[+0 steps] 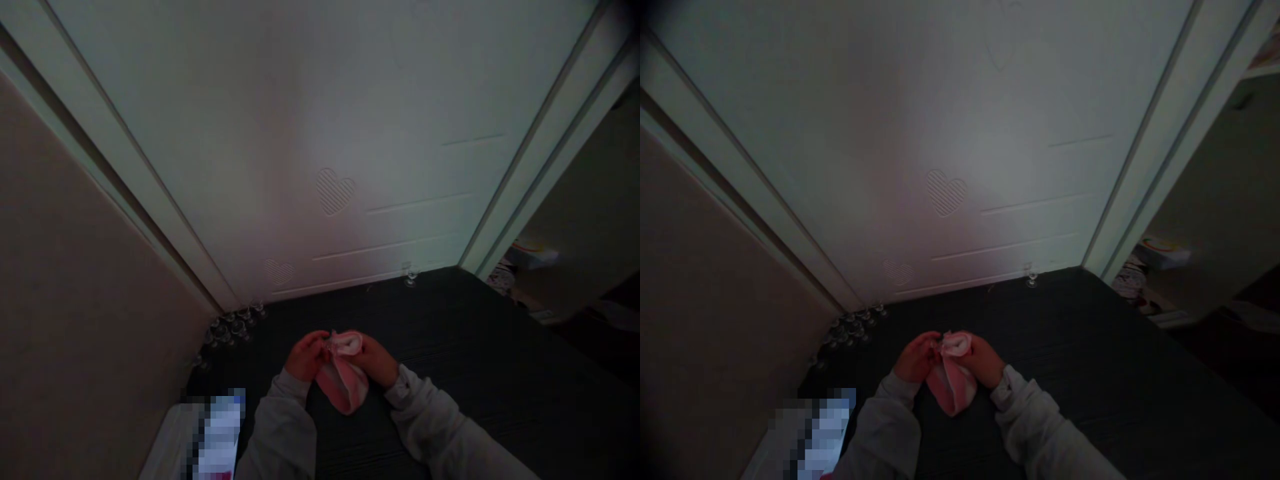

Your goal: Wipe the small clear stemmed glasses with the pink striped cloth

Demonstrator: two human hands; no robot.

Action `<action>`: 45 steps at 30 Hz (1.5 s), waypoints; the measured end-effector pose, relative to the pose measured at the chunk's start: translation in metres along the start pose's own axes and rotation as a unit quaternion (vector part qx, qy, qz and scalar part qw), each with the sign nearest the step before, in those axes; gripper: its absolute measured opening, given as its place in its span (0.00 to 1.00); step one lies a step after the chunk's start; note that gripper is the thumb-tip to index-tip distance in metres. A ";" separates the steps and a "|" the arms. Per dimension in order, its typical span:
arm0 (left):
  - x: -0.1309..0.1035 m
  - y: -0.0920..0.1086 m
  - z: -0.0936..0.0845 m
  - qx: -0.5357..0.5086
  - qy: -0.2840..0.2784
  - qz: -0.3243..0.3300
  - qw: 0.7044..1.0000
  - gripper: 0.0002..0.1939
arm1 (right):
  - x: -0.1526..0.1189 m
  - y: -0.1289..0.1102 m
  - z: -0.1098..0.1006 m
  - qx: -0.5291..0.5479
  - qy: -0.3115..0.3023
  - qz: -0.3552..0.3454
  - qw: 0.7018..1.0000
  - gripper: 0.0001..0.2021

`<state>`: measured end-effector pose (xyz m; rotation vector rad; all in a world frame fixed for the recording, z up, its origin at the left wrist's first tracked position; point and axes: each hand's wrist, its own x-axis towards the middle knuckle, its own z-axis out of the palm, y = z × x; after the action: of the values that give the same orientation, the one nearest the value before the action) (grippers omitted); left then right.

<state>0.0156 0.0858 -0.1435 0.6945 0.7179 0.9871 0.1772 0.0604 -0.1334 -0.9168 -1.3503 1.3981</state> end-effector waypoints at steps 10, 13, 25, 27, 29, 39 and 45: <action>0.003 -0.004 0.002 0.035 0.017 -0.003 0.999 0.19 | -0.004 0.002 -0.003 -0.233 0.092 -0.115 0.961 0.05; 0.004 -0.004 0.001 0.040 0.014 -0.002 0.999 0.19 | -0.002 0.000 -0.004 -0.246 0.118 -0.147 0.951 0.08; 0.004 -0.003 0.001 0.023 0.016 0.000 1.000 0.18 | -0.009 -0.001 0.001 -0.297 0.087 -0.090 0.947 0.04; 0.004 -0.002 0.000 0.018 0.015 -0.003 1.000 0.17 | -0.009 -0.002 0.001 -0.273 0.074 -0.073 0.956 0.04; 0.003 -0.001 -0.001 0.014 0.014 -0.008 1.000 0.17 | -0.008 -0.002 0.001 -0.246 0.061 -0.057 0.966 0.05; -0.006 0.004 0.000 -0.003 -0.048 -0.001 0.999 0.18 | -0.003 0.005 0.003 -0.014 0.012 0.056 0.998 0.13; -0.003 0.003 0.004 0.008 -0.005 0.005 1.000 0.21 | -0.005 -0.002 0.005 -0.143 0.052 -0.003 0.988 0.11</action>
<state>0.0168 0.0833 -0.1382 0.7170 0.7141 0.9881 0.1746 0.0540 -0.1314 -1.1545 -1.4953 1.1521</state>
